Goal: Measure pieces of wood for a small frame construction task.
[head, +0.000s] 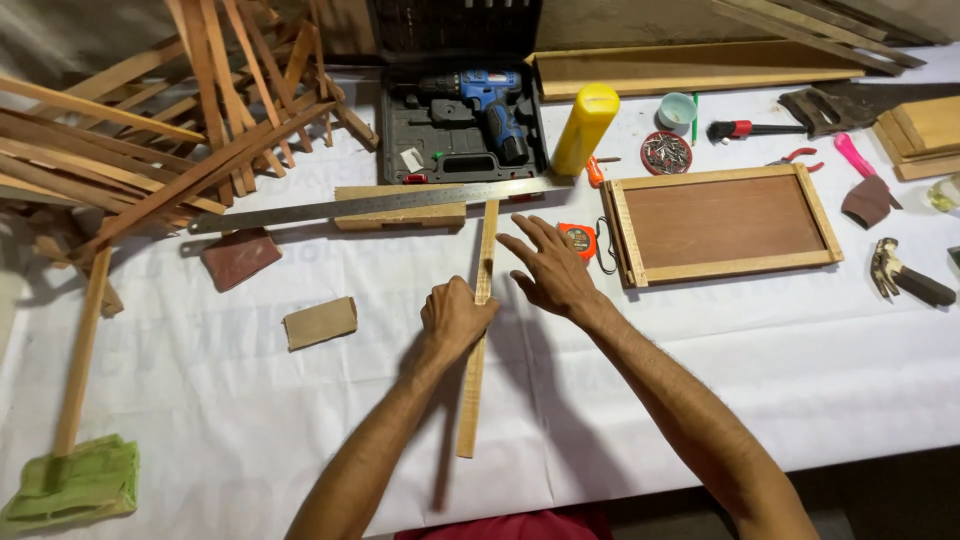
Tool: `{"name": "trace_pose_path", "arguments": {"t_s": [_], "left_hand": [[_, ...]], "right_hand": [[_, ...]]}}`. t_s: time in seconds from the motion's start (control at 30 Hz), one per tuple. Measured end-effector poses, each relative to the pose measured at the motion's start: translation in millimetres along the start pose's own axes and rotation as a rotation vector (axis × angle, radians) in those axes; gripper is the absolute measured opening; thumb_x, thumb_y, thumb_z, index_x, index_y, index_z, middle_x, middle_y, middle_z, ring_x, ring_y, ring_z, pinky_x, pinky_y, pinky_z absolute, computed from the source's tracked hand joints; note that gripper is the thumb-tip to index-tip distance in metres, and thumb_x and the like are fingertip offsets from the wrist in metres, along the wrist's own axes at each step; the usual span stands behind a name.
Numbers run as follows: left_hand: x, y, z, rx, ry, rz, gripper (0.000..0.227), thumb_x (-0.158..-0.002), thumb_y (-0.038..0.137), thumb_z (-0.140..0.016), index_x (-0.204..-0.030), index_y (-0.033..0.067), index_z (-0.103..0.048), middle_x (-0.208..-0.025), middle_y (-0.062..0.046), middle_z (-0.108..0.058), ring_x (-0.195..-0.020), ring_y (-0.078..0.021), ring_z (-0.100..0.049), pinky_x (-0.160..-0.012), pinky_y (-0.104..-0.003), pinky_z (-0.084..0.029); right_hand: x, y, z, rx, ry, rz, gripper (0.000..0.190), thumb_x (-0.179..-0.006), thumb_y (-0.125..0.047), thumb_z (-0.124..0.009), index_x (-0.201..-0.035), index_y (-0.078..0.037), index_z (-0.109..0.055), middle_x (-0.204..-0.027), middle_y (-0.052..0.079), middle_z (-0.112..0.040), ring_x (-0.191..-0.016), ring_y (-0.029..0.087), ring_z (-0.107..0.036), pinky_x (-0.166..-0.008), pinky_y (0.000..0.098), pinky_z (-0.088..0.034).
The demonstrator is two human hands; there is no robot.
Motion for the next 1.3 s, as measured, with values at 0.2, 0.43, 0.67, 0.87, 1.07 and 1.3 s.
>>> {"name": "trace_pose_path", "arguments": {"t_s": [0.2, 0.43, 0.67, 0.87, 1.07, 1.3], "left_hand": [[29, 24, 53, -0.225, 0.141, -0.273, 0.030, -0.077, 0.021, -0.082, -0.085, -0.0019, -0.064, -0.072, -0.015, -0.065, -0.055, -0.0213, -0.063, -0.041, -0.036, -0.050], [23, 12, 52, -0.375, 0.221, -0.515, 0.042, -0.083, 0.036, -0.085, -0.098, 0.0002, -0.068, -0.089, -0.012, -0.064, -0.082, -0.0225, -0.060, -0.070, -0.040, -0.056], [6, -6, 37, -0.583, 0.293, -0.555, 0.030, -0.087, 0.029, -0.081, -0.107, 0.0086, -0.074, -0.101, -0.005, -0.063, -0.098, -0.0229, -0.054, -0.081, -0.043, -0.049], [-11, -8, 22, -0.533, 0.174, -0.533, 0.045, -0.083, 0.034, -0.082, -0.117, 0.0055, -0.071, -0.114, -0.011, -0.063, -0.105, -0.0261, -0.053, -0.084, -0.045, -0.049], [-33, 28, 10, -0.366, 0.085, -0.572, 0.055, -0.085, 0.039, -0.082, -0.125, 0.0038, -0.068, -0.125, -0.013, -0.062, -0.111, -0.0271, -0.053, -0.086, -0.044, -0.050], [-69, 51, -21, -0.183, -0.011, -0.581, 0.047, -0.090, 0.030, -0.078, -0.127, 0.0033, -0.067, -0.129, -0.015, -0.065, -0.115, -0.0269, -0.059, -0.096, -0.045, -0.054]], "right_hand": [[-5, -48, 6, 0.168, 0.062, 0.219, 0.034, -0.094, -0.030, -0.068, -0.128, -0.030, -0.067, -0.153, 0.004, -0.049, -0.147, 0.027, -0.039, -0.115, 0.0670, -0.027], [13, -13, -14, 0.057, 0.062, 0.101, 0.026, -0.096, -0.035, -0.069, -0.118, -0.022, -0.075, -0.114, 0.002, -0.073, -0.112, 0.022, -0.064, -0.110, 0.0569, -0.045], [32, 24, -63, -0.054, -0.063, -0.090, 0.026, -0.095, -0.024, -0.070, -0.120, -0.020, -0.077, -0.107, 0.004, -0.073, -0.095, 0.019, -0.063, -0.084, 0.0367, -0.058], [37, 47, -73, -0.058, -0.031, -0.117, 0.036, -0.091, -0.012, -0.072, -0.127, -0.016, -0.074, -0.120, 0.008, -0.069, -0.107, 0.024, -0.063, -0.091, 0.0395, -0.057], [25, 80, -20, 0.017, 0.025, -0.225, 0.065, -0.083, -0.035, -0.082, -0.138, -0.011, -0.058, -0.138, 0.017, -0.056, -0.127, 0.035, -0.054, -0.101, 0.0505, -0.048], [24, 130, -54, 0.082, 0.045, -0.178, 0.079, -0.082, -0.047, -0.080, -0.145, -0.011, -0.049, -0.142, 0.016, -0.053, -0.129, 0.037, -0.052, -0.100, 0.0525, -0.045]]}}
Point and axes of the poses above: each hand's wrist, its own x-axis away from the middle knuckle, its own z-axis out of the back of the hand, y = z × x, the point moved 6 cm from there along -x, towards the middle knuckle
